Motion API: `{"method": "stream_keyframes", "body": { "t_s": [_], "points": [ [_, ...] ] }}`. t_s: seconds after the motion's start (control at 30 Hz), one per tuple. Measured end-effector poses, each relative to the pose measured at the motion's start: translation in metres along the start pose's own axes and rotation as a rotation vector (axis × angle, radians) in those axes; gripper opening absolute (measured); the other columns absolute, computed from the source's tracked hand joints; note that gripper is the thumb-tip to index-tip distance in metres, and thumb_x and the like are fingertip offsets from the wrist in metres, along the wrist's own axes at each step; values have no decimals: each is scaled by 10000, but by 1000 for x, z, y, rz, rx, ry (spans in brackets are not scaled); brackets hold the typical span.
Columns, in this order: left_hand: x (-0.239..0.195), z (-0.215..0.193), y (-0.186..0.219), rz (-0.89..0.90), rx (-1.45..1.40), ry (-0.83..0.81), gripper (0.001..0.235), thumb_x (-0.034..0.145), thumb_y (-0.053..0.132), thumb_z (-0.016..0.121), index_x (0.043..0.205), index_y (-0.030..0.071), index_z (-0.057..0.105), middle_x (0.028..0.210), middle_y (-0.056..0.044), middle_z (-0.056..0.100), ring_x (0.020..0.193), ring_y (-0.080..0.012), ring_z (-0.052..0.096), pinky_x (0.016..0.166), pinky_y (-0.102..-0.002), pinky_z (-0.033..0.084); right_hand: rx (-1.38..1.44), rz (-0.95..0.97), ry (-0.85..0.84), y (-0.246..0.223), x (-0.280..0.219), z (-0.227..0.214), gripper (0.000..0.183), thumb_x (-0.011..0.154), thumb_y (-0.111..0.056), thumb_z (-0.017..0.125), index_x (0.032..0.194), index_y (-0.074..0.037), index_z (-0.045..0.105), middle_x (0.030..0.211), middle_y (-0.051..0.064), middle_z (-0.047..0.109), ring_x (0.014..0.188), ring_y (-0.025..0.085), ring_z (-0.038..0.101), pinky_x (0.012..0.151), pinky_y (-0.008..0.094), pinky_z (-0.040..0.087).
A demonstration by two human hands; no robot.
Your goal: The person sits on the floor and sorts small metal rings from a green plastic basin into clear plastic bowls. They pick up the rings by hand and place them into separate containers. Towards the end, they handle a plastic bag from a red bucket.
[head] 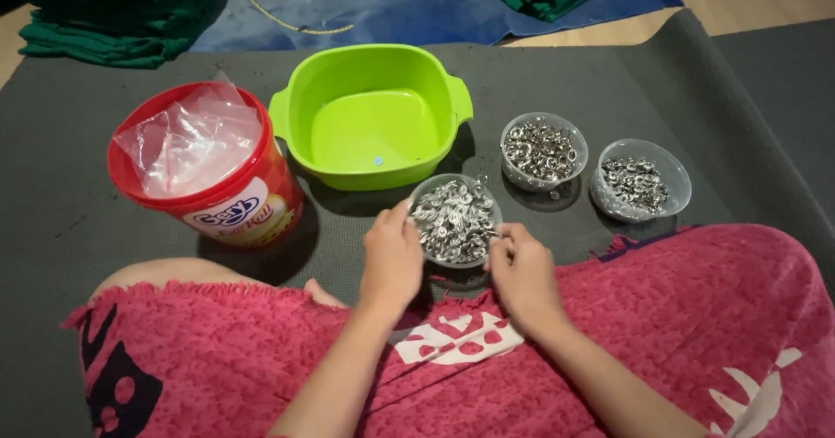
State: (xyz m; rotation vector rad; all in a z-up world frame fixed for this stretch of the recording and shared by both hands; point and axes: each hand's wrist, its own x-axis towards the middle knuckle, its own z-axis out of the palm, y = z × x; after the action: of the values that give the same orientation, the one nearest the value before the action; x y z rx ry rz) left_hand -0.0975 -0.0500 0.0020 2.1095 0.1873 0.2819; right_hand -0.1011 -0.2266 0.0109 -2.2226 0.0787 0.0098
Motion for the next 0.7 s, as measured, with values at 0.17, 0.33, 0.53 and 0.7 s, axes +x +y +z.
{"method": "stream_keyframes", "body": {
  "t_s": [0.17, 0.33, 0.53, 0.7],
  "points": [
    [-1, -11, 22, 30, -43, -23, 423, 1015, 115, 448, 1401, 44, 604, 1135, -262, 634, 1130, -453, 621, 961, -503, 523, 17, -43, 79, -2, -4, 2, 307, 965, -198, 542, 1200, -62, 685, 715, 138, 773, 809, 359, 753, 726, 528, 535],
    [2, -6, 12, 23, -17, -39, 413, 1020, 142, 463, 1392, 50, 617, 1081, -212, 643, 1066, -406, 650, 924, -476, 535, 2, -67, 126, 0, -5, 1, 260, 952, -208, 584, 1152, -103, 711, 678, 97, 756, 726, 306, 745, 673, 462, 545],
    [0, -1, 8, 25, -9, -34, 388, 1012, 159, 492, 1359, 89, 649, 1049, -181, 657, 1049, -401, 659, 904, -469, 545, 33, -93, 143, 7, -1, 0, 257, 949, -203, 586, 1139, -96, 721, 652, 84, 747, 688, 280, 732, 664, 445, 543],
    [0, 2, -8, -6, 21, -24, 381, 1008, 151, 475, 1334, 61, 650, 1046, -208, 657, 1060, -422, 652, 922, -492, 540, 36, -54, 100, 18, 1, 8, 248, 951, -216, 586, 1122, -115, 735, 617, 56, 744, 644, 247, 720, 645, 408, 546]
  ]
}}
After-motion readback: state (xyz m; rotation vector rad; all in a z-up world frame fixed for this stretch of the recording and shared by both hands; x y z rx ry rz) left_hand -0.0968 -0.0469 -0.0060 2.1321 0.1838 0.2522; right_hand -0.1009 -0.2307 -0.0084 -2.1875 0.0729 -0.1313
